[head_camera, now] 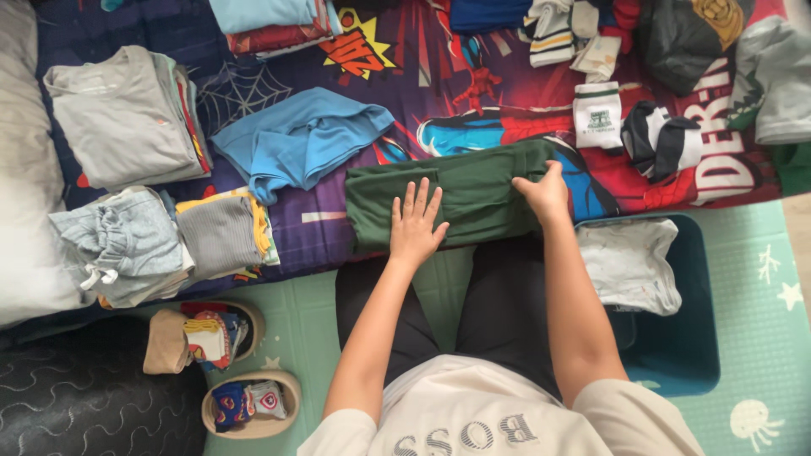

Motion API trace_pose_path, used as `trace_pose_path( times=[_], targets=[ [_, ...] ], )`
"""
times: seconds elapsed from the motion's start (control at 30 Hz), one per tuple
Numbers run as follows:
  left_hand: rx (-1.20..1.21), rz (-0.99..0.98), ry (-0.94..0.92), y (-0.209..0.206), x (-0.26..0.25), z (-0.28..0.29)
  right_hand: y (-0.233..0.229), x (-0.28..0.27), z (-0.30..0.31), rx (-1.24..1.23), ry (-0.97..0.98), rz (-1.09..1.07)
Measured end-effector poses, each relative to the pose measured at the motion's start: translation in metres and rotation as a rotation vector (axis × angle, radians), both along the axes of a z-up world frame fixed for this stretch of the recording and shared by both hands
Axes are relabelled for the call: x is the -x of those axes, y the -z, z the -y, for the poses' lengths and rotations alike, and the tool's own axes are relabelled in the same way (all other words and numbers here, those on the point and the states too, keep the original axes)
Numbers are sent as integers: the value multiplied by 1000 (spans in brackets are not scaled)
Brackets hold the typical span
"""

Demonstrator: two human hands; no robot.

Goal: The person folds several items of clothing on a bed, including a green pair of shorts, a blue shirt, a grey t-shirt, a green t-shirt, and a pair of white shorts. The person also folds multiple pairs of socks and places them into a small container.

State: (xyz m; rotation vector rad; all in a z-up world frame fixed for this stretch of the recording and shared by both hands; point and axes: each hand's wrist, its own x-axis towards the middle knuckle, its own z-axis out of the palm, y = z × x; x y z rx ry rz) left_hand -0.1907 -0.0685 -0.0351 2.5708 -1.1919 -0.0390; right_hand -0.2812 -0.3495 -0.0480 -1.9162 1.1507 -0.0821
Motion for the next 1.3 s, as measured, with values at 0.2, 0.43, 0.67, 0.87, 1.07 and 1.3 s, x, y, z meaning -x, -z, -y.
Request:
trace_pose_path(
  times=[0.2,0.43,0.67,0.87,1.07,1.3],
  targets=[
    [474,-503,-30,20,-23,-37,-85,-27,-44,-465,-54,552],
    [1307,-1675,-615,25,-70,-103,-131,-88,-180,-169,-652,371],
    [856,-1175,-857,56,-77,-124,-57,-71,-171,296,-365,337],
    [187,-220,-787,45,-60,-158,-17,-59,-156,-300,-144,222],
    [864,-1408,-861,-24,-38,-121,-81,-64,-156,-929,-291,540],
    [1558,-2066,-370,-59,-42,-64,-175,-12,-178,427,-1010,325]
  ],
)
